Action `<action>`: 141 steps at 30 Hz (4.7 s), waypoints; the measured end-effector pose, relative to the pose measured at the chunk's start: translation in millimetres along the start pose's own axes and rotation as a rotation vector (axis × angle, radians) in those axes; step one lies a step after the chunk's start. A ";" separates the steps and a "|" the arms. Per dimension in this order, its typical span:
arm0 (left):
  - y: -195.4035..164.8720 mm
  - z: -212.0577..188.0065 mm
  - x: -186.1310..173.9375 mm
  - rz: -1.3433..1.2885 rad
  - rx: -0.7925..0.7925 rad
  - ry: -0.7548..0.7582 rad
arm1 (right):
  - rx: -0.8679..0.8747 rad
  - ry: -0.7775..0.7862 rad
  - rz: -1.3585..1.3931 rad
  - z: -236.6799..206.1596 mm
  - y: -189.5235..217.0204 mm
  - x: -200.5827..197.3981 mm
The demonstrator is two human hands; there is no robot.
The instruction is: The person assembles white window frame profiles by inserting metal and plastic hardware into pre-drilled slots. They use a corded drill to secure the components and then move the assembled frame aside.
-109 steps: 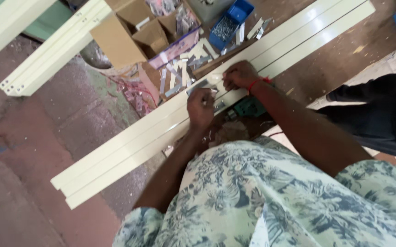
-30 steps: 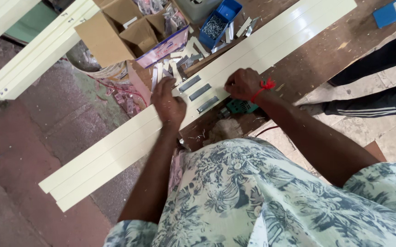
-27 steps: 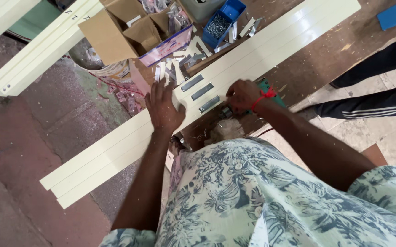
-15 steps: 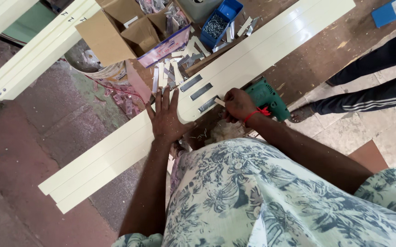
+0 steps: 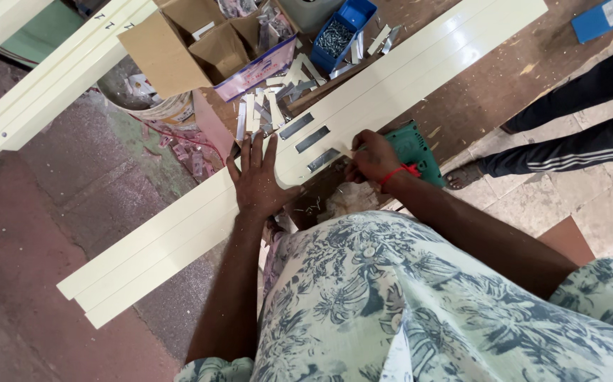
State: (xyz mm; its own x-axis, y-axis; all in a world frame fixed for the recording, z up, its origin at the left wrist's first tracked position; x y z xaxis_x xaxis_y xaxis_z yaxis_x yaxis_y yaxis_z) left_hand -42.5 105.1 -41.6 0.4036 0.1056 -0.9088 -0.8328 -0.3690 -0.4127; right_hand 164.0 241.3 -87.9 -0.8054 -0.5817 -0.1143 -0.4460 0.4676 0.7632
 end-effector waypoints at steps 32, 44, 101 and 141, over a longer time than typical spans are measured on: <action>0.6 0.7 0.5 -0.004 -0.041 0.037 | -0.300 0.016 -0.484 0.7 62.4 -22.4; -98.9 68.8 20.0 -0.131 0.374 0.058 | -0.156 -0.164 -0.391 46.4 93.8 -49.3; -64.2 -23.4 -26.1 -0.037 0.696 -0.301 | -0.580 -0.108 -0.783 45.2 84.4 -4.4; -12.4 -103.2 -78.9 -0.281 -0.246 -0.636 | -1.167 -0.306 -0.971 54.3 279.6 72.6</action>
State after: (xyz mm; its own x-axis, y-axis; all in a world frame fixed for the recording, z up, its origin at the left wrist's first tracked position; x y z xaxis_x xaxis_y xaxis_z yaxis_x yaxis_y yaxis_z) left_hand -24.9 6.0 41.5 0.2290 0.7145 -0.6611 -0.5907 -0.4378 -0.6778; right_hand -40.4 365.9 82.6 -0.5081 -0.1217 -0.8526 -0.4025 -0.8416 0.3600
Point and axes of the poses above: each hand's wrist, its own z-axis towards the middle knuckle, its own x-axis out of the palm, y = z × x, the point moved 10 cm from there along z, towards the middle knuckle, and after that the axes turned 5 degrees about -y, right-handed, at the moved point
